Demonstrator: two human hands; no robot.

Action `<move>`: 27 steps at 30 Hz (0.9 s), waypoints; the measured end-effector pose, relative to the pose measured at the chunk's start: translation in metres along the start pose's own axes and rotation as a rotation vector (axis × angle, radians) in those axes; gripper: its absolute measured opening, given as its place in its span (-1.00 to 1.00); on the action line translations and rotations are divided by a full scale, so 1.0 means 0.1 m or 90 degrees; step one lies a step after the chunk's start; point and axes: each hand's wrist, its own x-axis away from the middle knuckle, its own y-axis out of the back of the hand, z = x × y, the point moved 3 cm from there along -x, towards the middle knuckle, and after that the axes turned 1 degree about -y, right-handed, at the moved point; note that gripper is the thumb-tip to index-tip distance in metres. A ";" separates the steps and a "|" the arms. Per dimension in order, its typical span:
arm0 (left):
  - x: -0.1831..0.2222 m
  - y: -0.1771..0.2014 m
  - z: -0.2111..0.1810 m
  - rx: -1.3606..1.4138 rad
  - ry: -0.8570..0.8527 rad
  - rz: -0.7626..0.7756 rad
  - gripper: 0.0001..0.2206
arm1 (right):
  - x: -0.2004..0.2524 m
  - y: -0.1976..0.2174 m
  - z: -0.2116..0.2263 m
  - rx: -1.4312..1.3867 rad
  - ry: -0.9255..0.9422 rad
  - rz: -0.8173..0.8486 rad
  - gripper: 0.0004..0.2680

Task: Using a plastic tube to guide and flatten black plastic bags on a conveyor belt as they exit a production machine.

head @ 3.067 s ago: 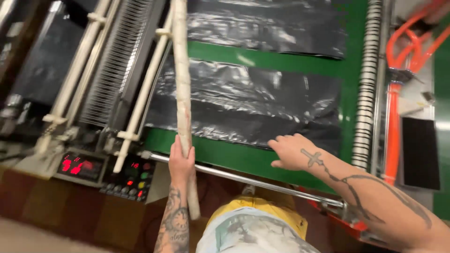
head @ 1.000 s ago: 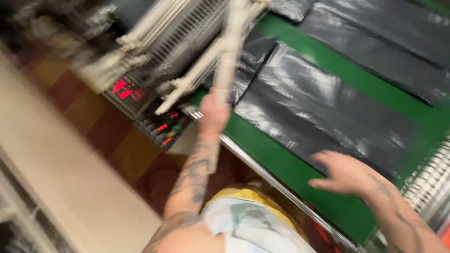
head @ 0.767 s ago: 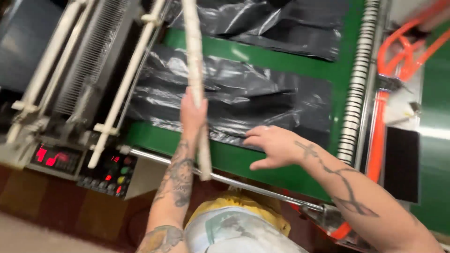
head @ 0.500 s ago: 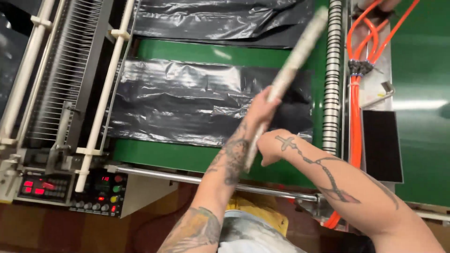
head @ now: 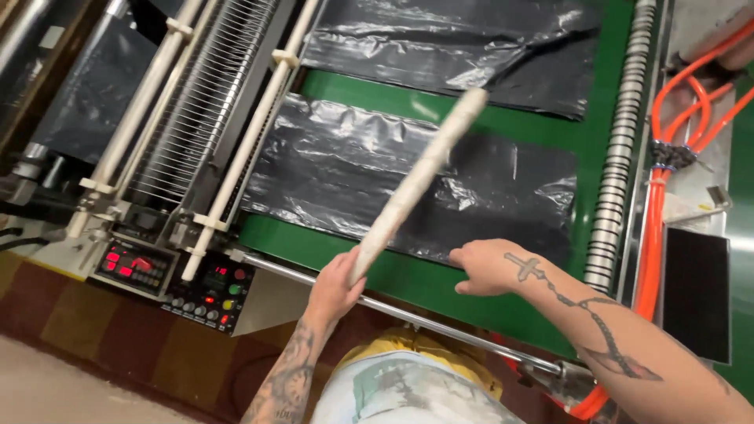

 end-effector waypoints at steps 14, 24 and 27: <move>-0.79 0.86 0.83 -0.329 0.170 -0.282 -0.34 | -0.17 -0.09 -0.17 0.027 -0.033 0.011 -0.58; -2.11 0.71 1.03 -0.298 0.253 -0.186 -0.32 | -0.18 -0.14 -0.15 0.048 -0.002 -0.027 -0.59; -2.68 -0.11 0.87 -0.114 0.270 -0.134 -0.31 | -0.19 -0.13 -0.15 0.031 0.014 -0.020 -0.58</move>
